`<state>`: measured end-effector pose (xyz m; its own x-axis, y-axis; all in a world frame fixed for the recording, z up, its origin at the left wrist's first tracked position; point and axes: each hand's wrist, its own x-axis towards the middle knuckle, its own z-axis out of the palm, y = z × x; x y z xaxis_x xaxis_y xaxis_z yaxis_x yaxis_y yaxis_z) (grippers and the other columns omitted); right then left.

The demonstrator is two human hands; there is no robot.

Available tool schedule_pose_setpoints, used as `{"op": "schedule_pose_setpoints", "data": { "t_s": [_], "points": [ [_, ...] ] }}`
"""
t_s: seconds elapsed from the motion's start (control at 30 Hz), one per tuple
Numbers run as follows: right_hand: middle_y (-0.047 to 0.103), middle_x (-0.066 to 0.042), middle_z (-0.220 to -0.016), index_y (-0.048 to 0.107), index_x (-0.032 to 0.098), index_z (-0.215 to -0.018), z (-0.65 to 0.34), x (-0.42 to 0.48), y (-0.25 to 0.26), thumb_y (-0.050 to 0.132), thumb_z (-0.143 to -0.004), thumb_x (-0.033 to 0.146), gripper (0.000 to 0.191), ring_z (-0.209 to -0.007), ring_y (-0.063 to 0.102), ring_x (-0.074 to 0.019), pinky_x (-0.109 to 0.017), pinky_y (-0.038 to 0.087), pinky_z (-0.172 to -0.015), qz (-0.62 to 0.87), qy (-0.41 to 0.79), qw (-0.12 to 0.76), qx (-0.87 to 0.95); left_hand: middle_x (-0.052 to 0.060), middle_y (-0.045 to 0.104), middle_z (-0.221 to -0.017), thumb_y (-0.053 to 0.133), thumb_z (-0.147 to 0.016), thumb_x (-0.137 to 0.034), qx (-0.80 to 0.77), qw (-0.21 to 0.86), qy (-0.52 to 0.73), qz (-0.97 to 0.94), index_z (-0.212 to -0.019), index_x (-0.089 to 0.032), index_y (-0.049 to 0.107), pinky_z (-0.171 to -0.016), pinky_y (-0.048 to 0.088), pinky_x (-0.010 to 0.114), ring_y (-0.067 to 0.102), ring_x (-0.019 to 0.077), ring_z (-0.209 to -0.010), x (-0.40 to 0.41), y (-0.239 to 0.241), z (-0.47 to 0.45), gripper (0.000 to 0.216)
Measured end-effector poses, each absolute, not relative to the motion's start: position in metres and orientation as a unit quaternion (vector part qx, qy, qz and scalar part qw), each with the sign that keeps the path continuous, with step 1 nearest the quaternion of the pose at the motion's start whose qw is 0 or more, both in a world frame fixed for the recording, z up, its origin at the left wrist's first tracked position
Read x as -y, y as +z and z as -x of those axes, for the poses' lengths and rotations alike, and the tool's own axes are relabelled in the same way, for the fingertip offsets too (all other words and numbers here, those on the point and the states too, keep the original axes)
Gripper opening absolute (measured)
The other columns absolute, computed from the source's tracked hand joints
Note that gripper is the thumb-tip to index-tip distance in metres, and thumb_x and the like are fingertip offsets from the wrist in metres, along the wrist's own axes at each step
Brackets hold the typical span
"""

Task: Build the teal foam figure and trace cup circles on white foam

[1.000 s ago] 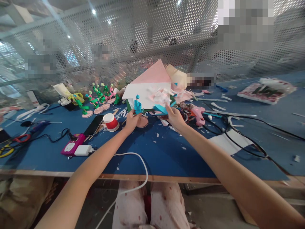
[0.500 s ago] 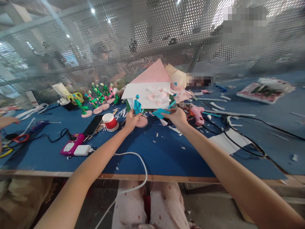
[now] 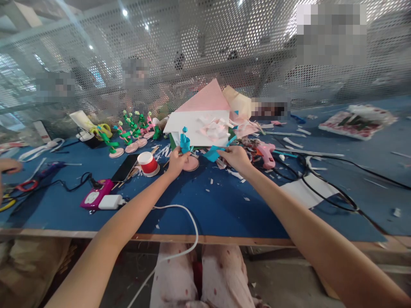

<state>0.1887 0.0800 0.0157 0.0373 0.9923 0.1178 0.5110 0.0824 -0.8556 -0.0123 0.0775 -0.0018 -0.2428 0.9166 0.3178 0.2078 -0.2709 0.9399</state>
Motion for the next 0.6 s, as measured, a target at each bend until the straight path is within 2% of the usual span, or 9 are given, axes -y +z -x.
{"op": "schedule_pose_setpoints", "data": {
  "t_s": [0.1,0.27,0.33,0.47,0.53,0.6],
  "points": [
    [0.047,0.000,-0.038,0.046,0.017,-0.044,-0.188,-0.076,0.018,0.051,-0.077,0.029,0.036,-0.041,0.047,-0.0111,-0.024,0.034,-0.049,0.567,0.249,0.359,0.698,-0.003,0.059,-0.060,0.064,-0.062,-0.018,-0.518,0.294,0.592,-0.543,-0.070,-0.016,0.055,-0.062,0.043,0.024,0.055,0.0125,-0.059,-0.079,-0.004,0.013,0.012],
    [0.055,-0.005,-0.054,0.050,0.017,-0.060,-0.185,-0.063,0.019,0.042,-0.083,0.032,0.028,-0.049,0.047,-0.0126,-0.025,0.024,-0.049,0.551,-0.052,0.396,0.733,-0.003,0.058,-0.062,0.062,-0.064,-0.023,-0.495,0.320,0.601,-0.540,-0.075,-0.016,0.055,-0.062,0.042,0.024,0.053,0.0111,-0.059,-0.084,-0.013,0.016,0.014],
    [0.053,-0.004,-0.054,0.048,0.017,-0.061,-0.182,-0.056,0.020,0.041,-0.083,0.033,0.028,-0.048,0.044,-0.0110,-0.024,0.024,-0.049,0.470,-0.047,0.384,0.793,-0.003,0.059,-0.064,0.063,-0.064,-0.024,-0.485,0.332,0.603,-0.539,-0.077,-0.016,0.055,-0.062,0.042,0.023,0.053,0.0109,-0.060,-0.085,-0.014,0.016,0.017],
    [0.042,0.002,-0.045,0.038,0.019,-0.054,-0.176,-0.049,0.022,0.038,-0.086,0.041,0.039,-0.044,0.039,-0.0078,-0.020,0.029,-0.048,0.257,0.120,0.308,0.908,-0.001,0.062,-0.071,0.064,-0.063,-0.025,-0.471,0.350,0.604,-0.540,-0.079,-0.016,0.056,-0.066,0.043,0.024,0.056,0.0121,-0.065,-0.083,-0.013,0.016,0.020],
    [0.042,0.001,-0.046,0.039,0.018,-0.055,-0.177,-0.050,0.022,0.038,-0.087,0.042,0.040,-0.044,0.039,-0.0080,-0.021,0.027,-0.048,0.293,0.104,0.321,0.895,-0.001,0.062,-0.071,0.063,-0.063,-0.025,-0.469,0.351,0.605,-0.539,-0.078,-0.016,0.057,-0.066,0.043,0.025,0.056,0.0122,-0.065,-0.082,-0.011,0.016,0.019],
    [0.049,-0.002,-0.051,0.046,0.018,-0.059,-0.179,-0.052,0.022,0.039,-0.086,0.037,0.034,-0.046,0.041,-0.0095,-0.023,0.024,-0.048,0.388,0.014,0.356,0.850,-0.001,0.062,-0.070,0.064,-0.063,-0.024,-0.477,0.341,0.606,-0.537,-0.078,-0.016,0.057,-0.066,0.043,0.024,0.056,0.0119,-0.066,-0.081,-0.010,0.015,0.018]
  ]
}}
